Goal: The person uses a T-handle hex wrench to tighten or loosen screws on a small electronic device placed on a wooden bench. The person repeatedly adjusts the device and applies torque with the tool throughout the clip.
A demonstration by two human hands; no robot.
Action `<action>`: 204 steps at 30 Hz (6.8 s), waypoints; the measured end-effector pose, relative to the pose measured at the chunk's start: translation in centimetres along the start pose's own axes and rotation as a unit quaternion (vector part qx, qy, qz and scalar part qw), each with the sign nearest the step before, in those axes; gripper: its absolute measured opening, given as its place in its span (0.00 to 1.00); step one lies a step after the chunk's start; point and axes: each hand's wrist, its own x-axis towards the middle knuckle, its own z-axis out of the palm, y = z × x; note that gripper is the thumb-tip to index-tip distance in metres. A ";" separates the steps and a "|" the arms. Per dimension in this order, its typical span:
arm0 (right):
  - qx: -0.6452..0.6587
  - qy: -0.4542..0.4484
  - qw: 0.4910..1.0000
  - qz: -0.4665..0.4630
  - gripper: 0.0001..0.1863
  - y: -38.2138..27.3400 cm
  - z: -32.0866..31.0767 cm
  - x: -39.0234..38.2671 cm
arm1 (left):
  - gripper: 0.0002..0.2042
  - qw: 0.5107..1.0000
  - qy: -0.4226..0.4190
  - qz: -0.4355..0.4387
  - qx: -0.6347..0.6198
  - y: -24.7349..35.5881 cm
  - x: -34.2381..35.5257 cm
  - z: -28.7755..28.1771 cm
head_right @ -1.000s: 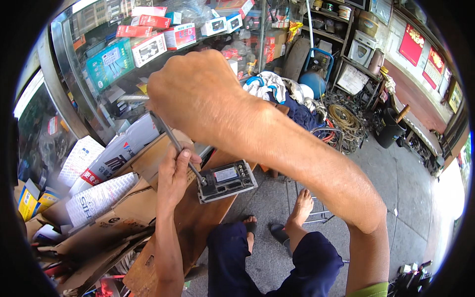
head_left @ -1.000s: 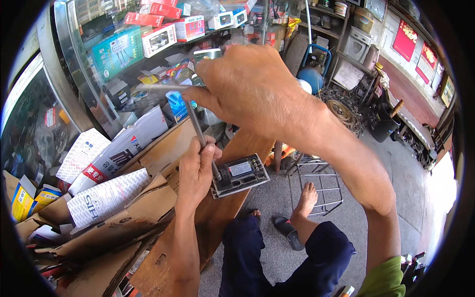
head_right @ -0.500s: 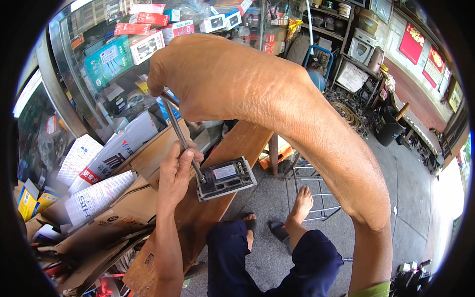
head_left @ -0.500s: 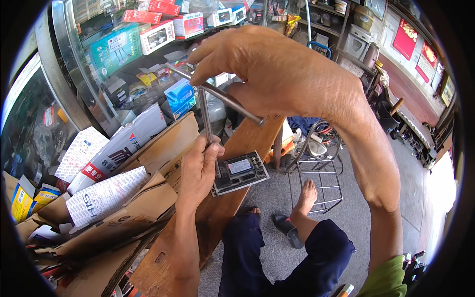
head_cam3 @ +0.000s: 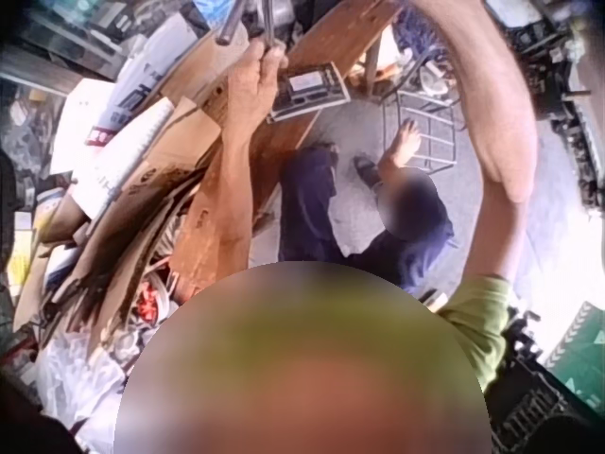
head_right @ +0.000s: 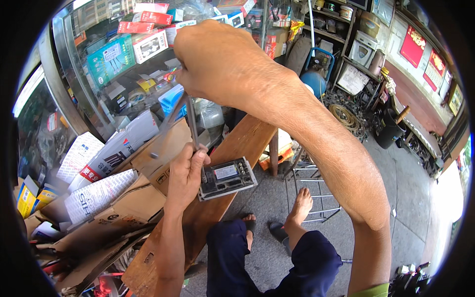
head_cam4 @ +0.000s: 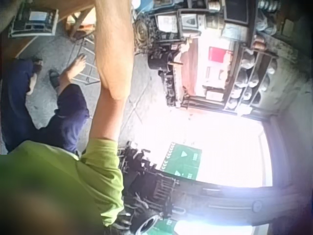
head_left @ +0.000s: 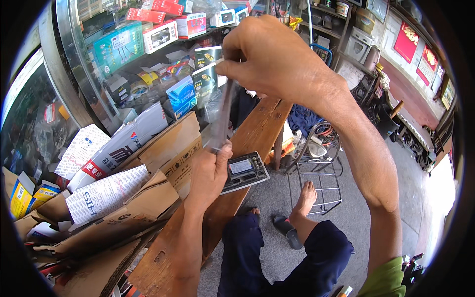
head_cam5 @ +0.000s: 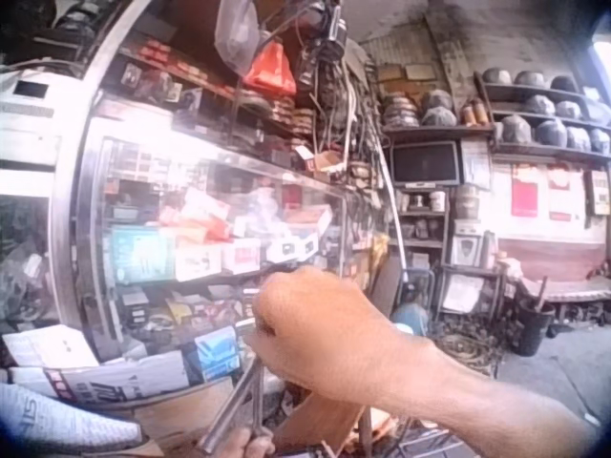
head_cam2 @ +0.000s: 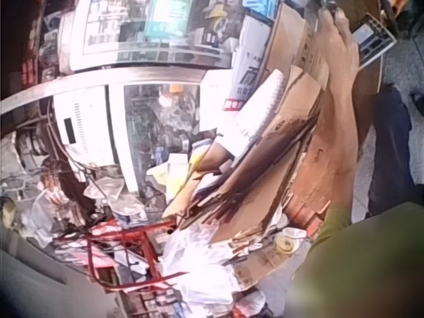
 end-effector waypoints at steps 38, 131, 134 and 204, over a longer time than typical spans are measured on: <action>0.024 -0.087 0.996 0.012 0.10 -1.0 -0.1 0.1 | 0.09 0.998 -0.021 -0.030 -0.045 -0.6 0.2 -0.5; 0.123 -0.071 0.987 -0.079 0.10 -2.3 1.8 0.4 | 0.27 0.982 -0.121 -0.064 0.131 -7.3 -5.4 -2.7; 0.171 -0.119 0.969 -0.132 0.09 -1.8 1.2 1.3 | 0.22 0.983 -0.118 -0.063 0.129 -7.3 -5.4 -2.6; 0.270 0.038 0.953 0.131 0.14 0.1 1.6 -3.0 | 0.11 0.996 0.032 -0.030 -0.073 0.9 1.2 -1.6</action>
